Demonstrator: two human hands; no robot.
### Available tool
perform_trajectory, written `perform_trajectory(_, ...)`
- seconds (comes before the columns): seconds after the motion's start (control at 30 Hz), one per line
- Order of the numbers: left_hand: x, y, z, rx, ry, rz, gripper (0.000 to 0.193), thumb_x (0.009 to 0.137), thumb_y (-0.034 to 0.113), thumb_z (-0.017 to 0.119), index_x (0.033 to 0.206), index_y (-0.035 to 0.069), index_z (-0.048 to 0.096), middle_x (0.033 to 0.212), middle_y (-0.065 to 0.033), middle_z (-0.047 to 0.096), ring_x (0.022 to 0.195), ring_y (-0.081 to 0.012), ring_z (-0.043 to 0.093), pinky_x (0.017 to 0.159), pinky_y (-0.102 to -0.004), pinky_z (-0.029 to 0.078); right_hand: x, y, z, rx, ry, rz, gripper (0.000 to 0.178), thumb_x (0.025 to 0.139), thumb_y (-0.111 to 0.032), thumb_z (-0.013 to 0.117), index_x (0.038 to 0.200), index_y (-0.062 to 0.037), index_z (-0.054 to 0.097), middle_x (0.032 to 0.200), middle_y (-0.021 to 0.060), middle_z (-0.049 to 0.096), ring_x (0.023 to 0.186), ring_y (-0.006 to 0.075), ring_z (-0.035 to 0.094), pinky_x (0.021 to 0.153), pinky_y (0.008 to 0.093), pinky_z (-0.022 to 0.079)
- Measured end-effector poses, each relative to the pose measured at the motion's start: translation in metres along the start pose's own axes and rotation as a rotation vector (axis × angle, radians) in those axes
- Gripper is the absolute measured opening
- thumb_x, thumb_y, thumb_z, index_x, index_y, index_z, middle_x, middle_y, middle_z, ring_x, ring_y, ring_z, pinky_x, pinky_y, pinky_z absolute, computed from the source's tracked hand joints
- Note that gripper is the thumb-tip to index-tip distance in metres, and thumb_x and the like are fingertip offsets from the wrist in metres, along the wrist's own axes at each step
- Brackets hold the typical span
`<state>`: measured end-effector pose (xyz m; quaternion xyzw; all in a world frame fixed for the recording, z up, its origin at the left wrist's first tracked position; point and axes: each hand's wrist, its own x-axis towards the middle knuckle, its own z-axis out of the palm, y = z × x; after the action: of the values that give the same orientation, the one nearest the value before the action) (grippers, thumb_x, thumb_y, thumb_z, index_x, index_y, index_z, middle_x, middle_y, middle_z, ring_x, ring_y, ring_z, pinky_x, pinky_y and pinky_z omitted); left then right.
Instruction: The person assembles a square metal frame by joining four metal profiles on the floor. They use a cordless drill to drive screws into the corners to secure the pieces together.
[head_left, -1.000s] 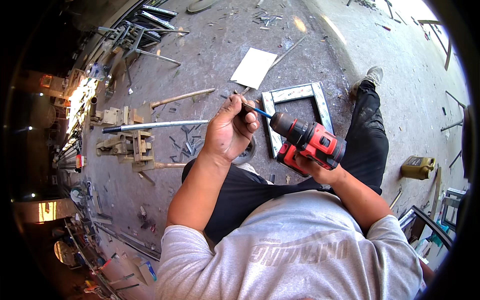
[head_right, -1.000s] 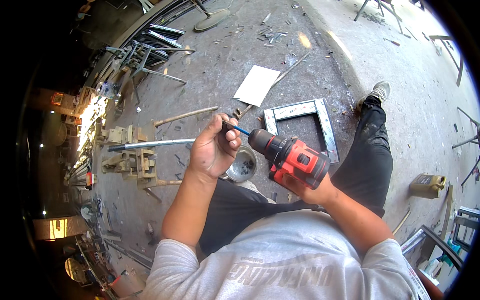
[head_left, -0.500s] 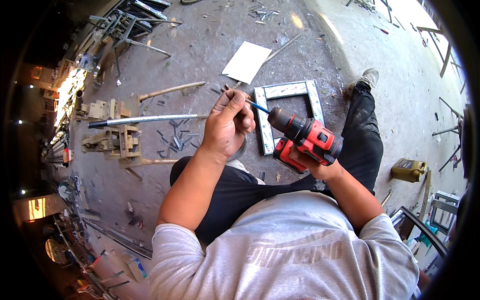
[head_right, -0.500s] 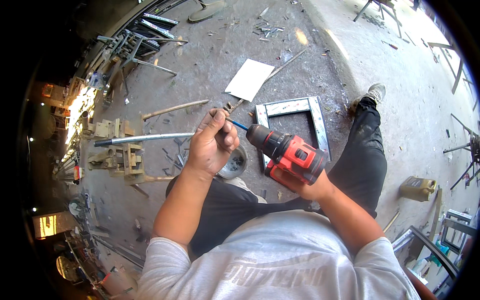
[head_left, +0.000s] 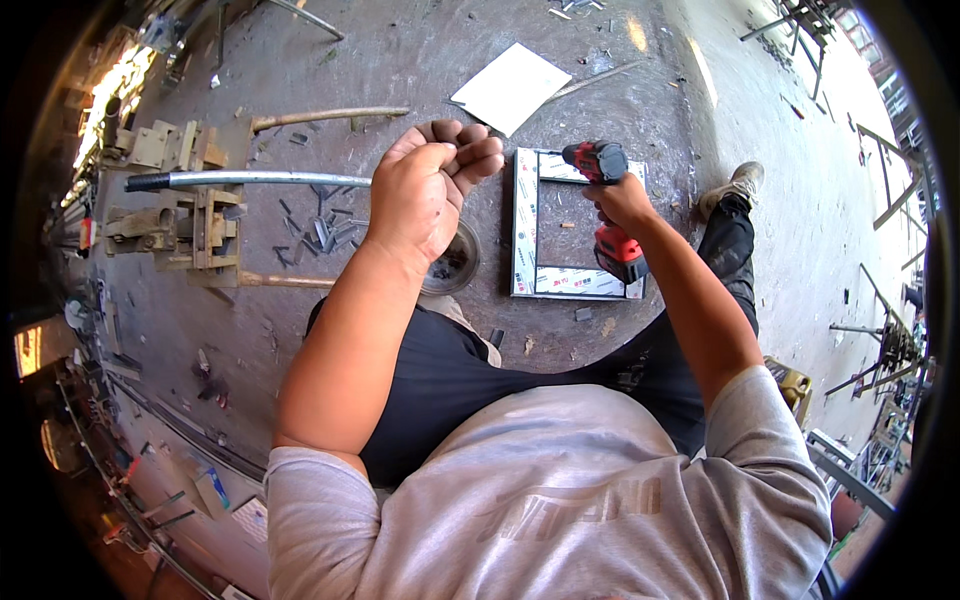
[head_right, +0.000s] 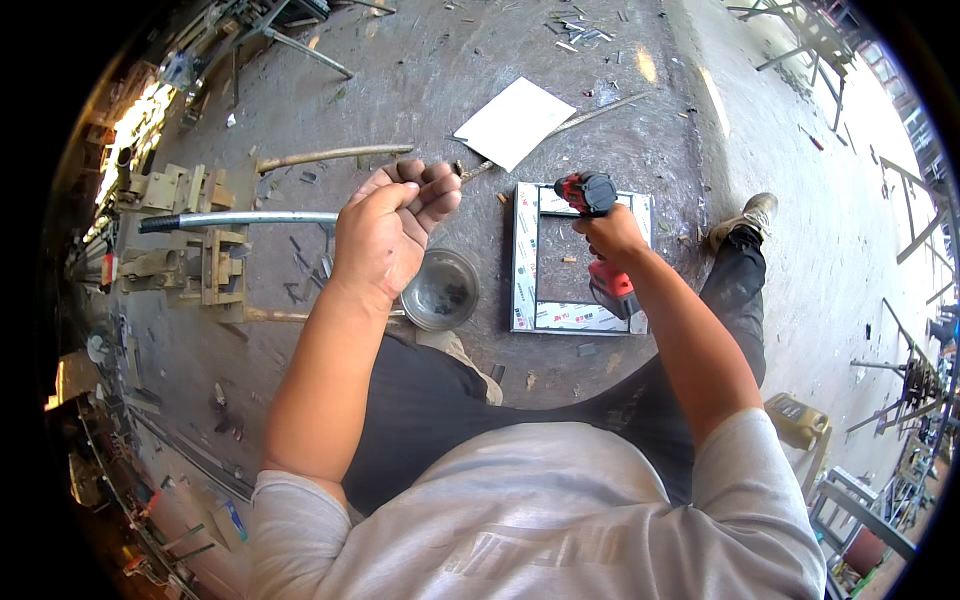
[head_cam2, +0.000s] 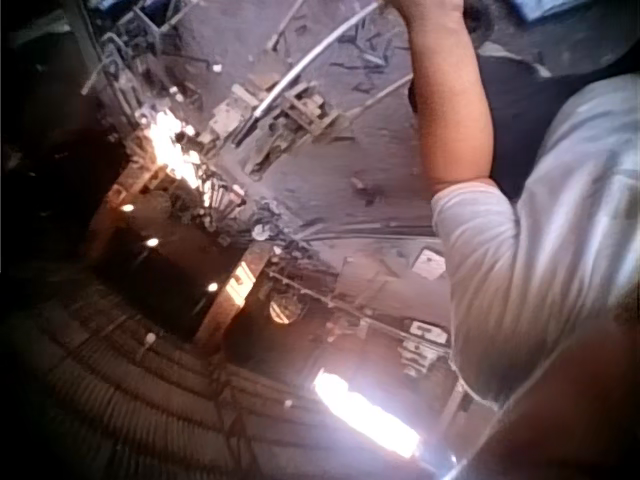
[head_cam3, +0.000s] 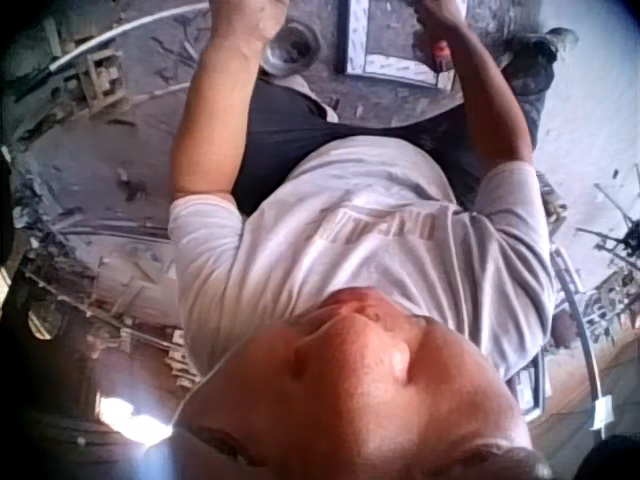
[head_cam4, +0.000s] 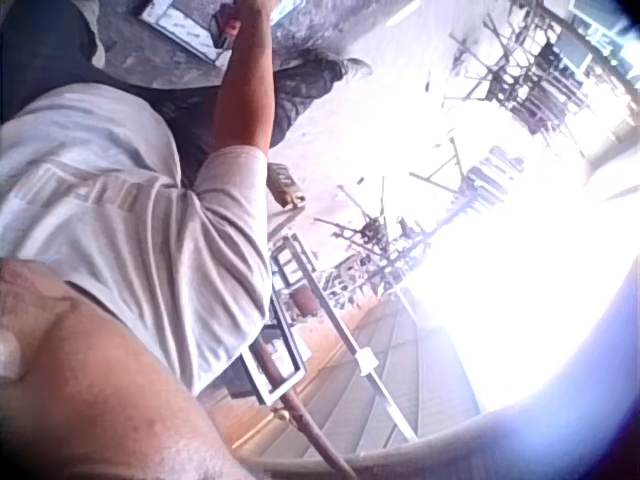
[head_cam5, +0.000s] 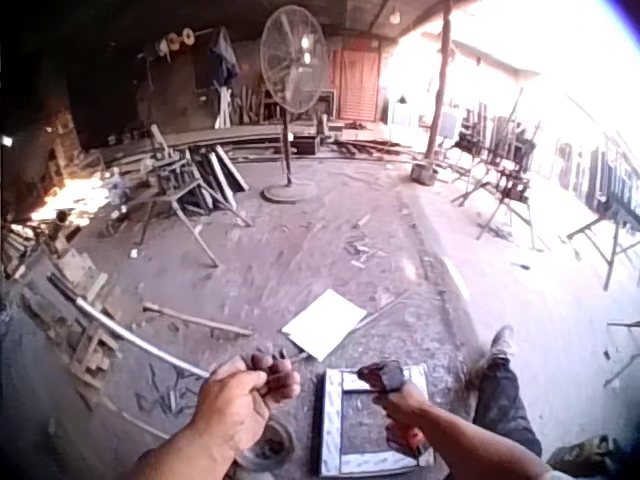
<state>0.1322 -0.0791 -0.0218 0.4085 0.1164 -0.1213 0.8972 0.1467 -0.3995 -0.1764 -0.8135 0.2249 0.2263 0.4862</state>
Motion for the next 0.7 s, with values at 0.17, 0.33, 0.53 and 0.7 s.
perform_trajectory(0.17, 0.004, 0.003, 0.002, 0.011, -0.022, -0.012, 0.022, 0.103, 0.002, 0.05, 0.124, 0.0, 0.058, 0.116, -0.0191, 0.07, 0.105, -0.0273, 0.072, 0.092, -0.0385, 0.062, 0.065, -0.004, 0.024, -0.171, -0.072, 0.083, 0.018, 0.086, -0.014, 0.078, 0.089, -0.0015, 0.065, 0.069, 0.0039, 0.061, 0.053, 0.0148, 0.058, 0.046, 0.0325, 0.045)
perform_trajectory(0.33, 0.006, 0.009, 0.004, 0.032, -0.013, 0.006, 0.025, 0.104, 0.005, 0.054, 0.129, 0.003, 0.06, 0.118, -0.0157, 0.071, 0.098, -0.0213, 0.071, 0.084, -0.0335, 0.059, 0.098, -0.011, 0.038, -0.262, -0.069, 0.156, 0.019, 0.084, -0.017, 0.077, 0.085, -0.0014, 0.066, 0.067, 0.007, 0.062, 0.052, 0.0171, 0.059, 0.046, 0.0344, 0.045)
perform_trajectory(0.53, 0.007, 0.009, -0.004, 0.034, 0.007, 0.002, 0.027, 0.104, 0.005, 0.055, 0.13, 0.002, 0.06, 0.119, -0.0159, 0.071, 0.095, -0.0197, 0.07, 0.08, -0.0319, 0.058, 0.121, -0.007, 0.042, -0.242, -0.062, 0.187, 0.022, 0.085, -0.021, 0.075, 0.085, -0.0006, 0.068, 0.067, 0.0092, 0.065, 0.054, 0.0189, 0.062, 0.048, 0.0363, 0.049)
perform_trajectory(0.7, 0.005, 0.011, -0.003, 0.027, 0.022, -0.023, 0.031, 0.103, 0.004, 0.053, 0.132, -0.001, 0.059, 0.119, -0.0179, 0.071, 0.097, -0.0216, 0.071, 0.084, -0.0338, 0.059, 0.12, -0.013, 0.046, -0.205, -0.065, 0.202, 0.022, 0.085, -0.022, 0.075, 0.086, -0.0017, 0.068, 0.068, 0.0092, 0.066, 0.054, 0.0185, 0.063, 0.048, 0.0353, 0.05)
